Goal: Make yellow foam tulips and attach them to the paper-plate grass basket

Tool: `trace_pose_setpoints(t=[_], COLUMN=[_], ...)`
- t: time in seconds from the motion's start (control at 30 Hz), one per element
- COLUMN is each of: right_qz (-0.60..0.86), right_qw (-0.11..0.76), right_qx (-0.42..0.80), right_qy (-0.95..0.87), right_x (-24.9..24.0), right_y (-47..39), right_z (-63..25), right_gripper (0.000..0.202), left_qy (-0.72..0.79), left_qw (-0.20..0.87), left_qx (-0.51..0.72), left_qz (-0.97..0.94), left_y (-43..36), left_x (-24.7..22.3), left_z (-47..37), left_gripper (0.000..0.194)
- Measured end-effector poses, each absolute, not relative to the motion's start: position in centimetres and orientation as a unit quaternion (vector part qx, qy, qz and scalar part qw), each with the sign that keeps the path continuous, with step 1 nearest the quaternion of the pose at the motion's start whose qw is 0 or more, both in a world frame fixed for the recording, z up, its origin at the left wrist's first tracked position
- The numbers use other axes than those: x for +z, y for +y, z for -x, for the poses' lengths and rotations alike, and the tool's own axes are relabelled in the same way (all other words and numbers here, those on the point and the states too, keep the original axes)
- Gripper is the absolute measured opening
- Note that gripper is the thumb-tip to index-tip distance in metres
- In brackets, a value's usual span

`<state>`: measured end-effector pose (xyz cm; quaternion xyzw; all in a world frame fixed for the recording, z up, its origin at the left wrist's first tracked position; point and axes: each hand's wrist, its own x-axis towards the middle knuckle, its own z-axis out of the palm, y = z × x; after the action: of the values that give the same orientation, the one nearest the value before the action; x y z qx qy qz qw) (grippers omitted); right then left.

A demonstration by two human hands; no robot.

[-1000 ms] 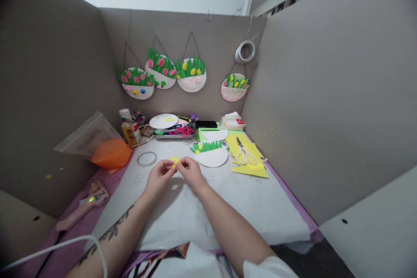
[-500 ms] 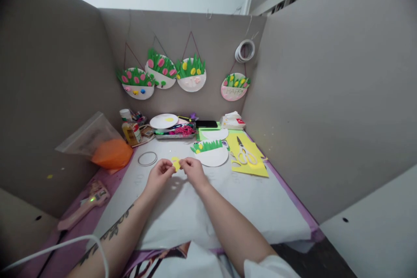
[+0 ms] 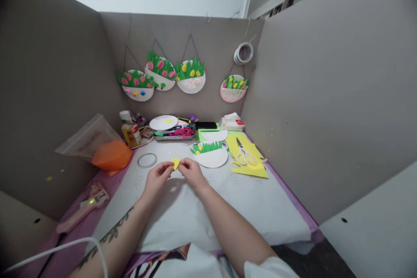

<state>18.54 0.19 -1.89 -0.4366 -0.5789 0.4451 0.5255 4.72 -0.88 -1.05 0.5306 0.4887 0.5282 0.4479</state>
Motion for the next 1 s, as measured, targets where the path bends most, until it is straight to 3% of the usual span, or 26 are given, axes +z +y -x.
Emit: trace_pose_setpoints(t=[0.47,1.0], right_qz=[0.404,0.455], right_qw=[0.532,0.532], right_qx=[0.442,0.387], right_qy=[-0.599,-0.600], right_x=[-1.73,-1.90], right_y=[-0.01,0.23], right_z=[-18.44,-19.04], right_gripper=[0.012,0.016], left_qy=[0.478,0.477], left_qw=[0.475,0.410], left_qx=[0.529,0.525], left_qz=[-0.515,-0.573], left_y=[-0.95,-1.15], left_x=[-0.60,-0.90], left_z=[-4.80,-4.68], left_gripper=[0.031,0.029])
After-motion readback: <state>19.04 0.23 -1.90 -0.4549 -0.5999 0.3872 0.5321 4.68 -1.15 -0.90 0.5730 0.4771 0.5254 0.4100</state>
